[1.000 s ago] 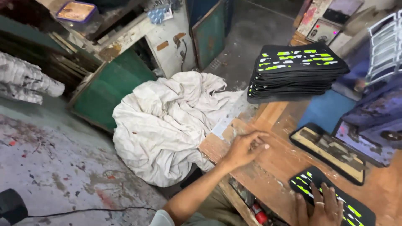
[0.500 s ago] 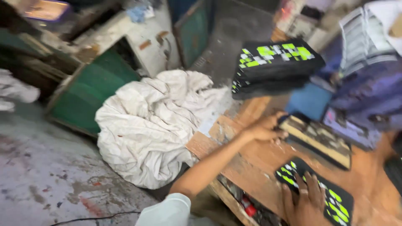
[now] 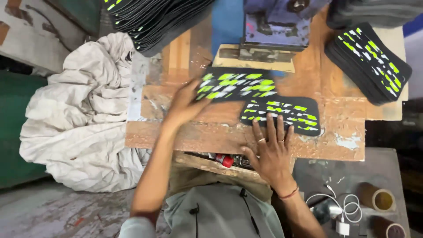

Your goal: The person repeatedly picks up black mousepads with neon green patterns from a pile on a wooden table and stacks them neatly. The person handles the items by hand, aligning them before placing them on top of the growing stack.

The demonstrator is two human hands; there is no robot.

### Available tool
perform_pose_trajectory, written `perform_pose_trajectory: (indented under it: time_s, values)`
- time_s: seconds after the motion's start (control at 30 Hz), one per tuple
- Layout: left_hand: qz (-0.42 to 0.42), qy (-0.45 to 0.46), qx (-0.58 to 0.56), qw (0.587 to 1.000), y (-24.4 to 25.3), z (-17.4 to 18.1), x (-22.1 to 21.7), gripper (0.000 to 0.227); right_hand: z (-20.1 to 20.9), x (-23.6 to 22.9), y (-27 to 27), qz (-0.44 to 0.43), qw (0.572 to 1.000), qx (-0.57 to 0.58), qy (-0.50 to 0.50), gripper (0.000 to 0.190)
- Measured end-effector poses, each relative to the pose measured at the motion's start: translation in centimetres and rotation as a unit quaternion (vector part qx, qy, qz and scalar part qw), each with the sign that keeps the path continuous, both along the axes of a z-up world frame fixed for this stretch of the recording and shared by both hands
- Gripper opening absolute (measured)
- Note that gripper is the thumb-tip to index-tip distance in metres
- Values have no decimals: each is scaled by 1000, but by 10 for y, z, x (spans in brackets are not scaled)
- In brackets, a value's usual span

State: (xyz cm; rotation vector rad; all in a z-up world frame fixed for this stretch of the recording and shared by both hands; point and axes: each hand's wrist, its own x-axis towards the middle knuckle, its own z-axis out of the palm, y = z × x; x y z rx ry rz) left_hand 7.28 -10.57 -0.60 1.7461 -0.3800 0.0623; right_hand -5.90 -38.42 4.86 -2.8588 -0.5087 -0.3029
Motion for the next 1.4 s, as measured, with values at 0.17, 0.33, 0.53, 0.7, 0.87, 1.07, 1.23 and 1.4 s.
perform_pose_trajectory:
  time_s: [0.17,0.33,0.53,0.7,0.87,1.07,1.23,1.4]
  values:
    - [-31,332,-3,943,108,28,-72,41,5,73,-3,-27,999,-19,-8,79]
    - [74,405,49,910,118,16,-65,26,-8,143,34,76,988,-92,-102,80]
    - [16,225,36,974,116,0,-63,24,-9,135,71,55,996,-26,-57,70]
    - [-5,279,15,960,116,0,-59,21,4,131,78,53,998,-8,-31,62]
    - [3,233,56,971,115,1,-76,20,1,86,41,95,995,30,16,62]
    - [-7,188,2,982,113,12,-75,19,7,41,24,70,997,32,16,60]
    - [-5,197,6,980,107,14,-79,18,6,34,21,63,997,33,-5,59]
    - [56,122,-22,991,99,22,-73,21,5,37,14,77,996,49,1,62]
